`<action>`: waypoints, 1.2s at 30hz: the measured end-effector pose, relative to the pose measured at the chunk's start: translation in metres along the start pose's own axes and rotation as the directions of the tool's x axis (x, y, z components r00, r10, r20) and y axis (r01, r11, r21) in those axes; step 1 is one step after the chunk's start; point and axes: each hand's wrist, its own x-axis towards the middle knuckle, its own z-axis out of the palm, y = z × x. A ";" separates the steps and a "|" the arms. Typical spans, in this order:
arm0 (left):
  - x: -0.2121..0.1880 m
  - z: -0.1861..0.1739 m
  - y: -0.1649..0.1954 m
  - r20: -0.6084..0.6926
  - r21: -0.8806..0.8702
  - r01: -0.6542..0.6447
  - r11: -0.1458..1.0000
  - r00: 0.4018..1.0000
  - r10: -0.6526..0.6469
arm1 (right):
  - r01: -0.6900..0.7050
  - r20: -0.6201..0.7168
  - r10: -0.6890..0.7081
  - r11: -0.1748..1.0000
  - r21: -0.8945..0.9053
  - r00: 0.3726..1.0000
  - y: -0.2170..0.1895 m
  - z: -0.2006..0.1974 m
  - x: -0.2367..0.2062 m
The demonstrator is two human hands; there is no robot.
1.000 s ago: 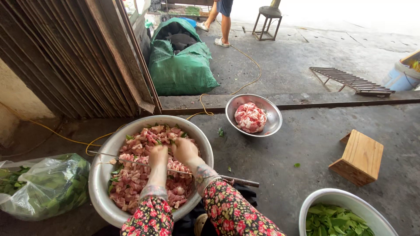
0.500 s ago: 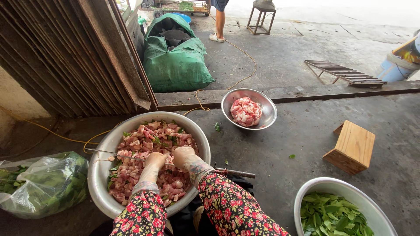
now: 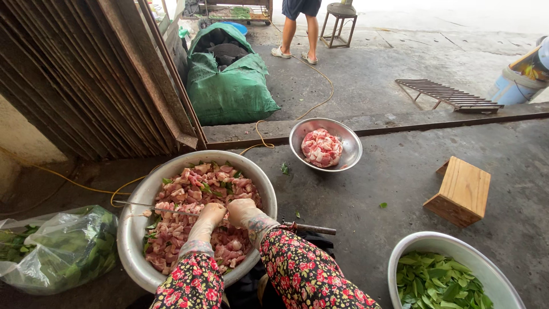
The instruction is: The person threads pieces of raw meat and green leaves onto metal skewers from a large bowl. They continue adding pieces along the length of the skewer, occasionally adjusting the arrangement with gloved hands.
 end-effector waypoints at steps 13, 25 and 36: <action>0.006 -0.005 -0.020 -0.003 -0.008 -0.001 1.000 1.000 0.001 | -0.003 0.029 0.003 1.000 0.008 1.000 0.007 0.003 0.007; 0.008 -0.004 -0.025 0.020 -0.023 0.055 0.998 0.998 -0.054 | 0.020 0.034 -0.021 1.000 0.022 0.999 0.010 0.012 0.018; 0.017 -0.003 -0.040 0.026 -0.026 0.097 0.995 0.995 -0.096 | 0.014 -0.012 -0.013 0.999 0.049 1.000 0.025 0.019 0.026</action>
